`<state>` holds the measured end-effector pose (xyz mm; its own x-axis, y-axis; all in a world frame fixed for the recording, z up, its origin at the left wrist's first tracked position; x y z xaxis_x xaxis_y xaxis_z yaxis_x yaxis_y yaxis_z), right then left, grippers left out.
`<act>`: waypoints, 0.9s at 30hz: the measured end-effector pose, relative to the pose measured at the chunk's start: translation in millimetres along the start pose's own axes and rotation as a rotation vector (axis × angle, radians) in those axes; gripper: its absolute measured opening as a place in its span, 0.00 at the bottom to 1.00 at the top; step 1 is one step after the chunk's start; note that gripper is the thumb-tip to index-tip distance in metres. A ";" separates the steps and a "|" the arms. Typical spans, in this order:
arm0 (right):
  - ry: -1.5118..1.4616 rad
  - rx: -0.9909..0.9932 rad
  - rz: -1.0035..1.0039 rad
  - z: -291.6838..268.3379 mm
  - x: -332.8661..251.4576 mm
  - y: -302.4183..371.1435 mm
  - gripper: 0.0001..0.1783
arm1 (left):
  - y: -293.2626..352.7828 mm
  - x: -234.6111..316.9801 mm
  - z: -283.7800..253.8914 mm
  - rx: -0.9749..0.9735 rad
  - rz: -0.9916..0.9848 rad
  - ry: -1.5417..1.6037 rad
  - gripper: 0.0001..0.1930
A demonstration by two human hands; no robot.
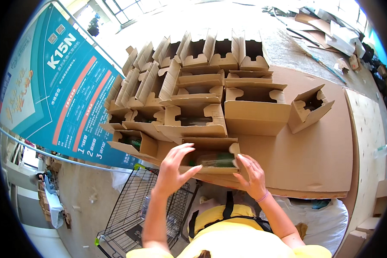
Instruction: The person places water bottles into individual cardboard boxes and stacks the filled boxes into a larger container.
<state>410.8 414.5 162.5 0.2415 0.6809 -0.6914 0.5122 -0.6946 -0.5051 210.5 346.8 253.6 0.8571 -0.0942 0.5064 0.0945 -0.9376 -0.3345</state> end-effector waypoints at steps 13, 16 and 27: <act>0.164 0.088 0.174 40.4 23.8 -14.8 0.22 | 20.4 -64.1 22.4 0.157 -0.033 -0.201 0.39; 0.075 0.208 0.307 43.3 37.0 -6.8 0.31 | 26.8 -84.2 42.4 -0.097 -0.061 -0.232 0.38; -0.180 -0.169 0.600 57.7 66.0 11.8 0.38 | 42.6 -100.0 71.4 -0.437 -0.034 -0.078 0.52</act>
<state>385.1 437.8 81.1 0.3917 0.1258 -0.9114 0.4573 -0.8862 0.0742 165.0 340.2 132.0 0.8945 -0.0512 0.4441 -0.0851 -0.9948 0.0568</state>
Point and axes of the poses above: each hand's wrist, its own y-axis away from the middle knuckle, its own z-axis out of the palm, x = y × z, the point moved 9 cm from there along -y, towards the middle knuckle, and after that the axes turned 1 degree about x, right-handed, at the moved point
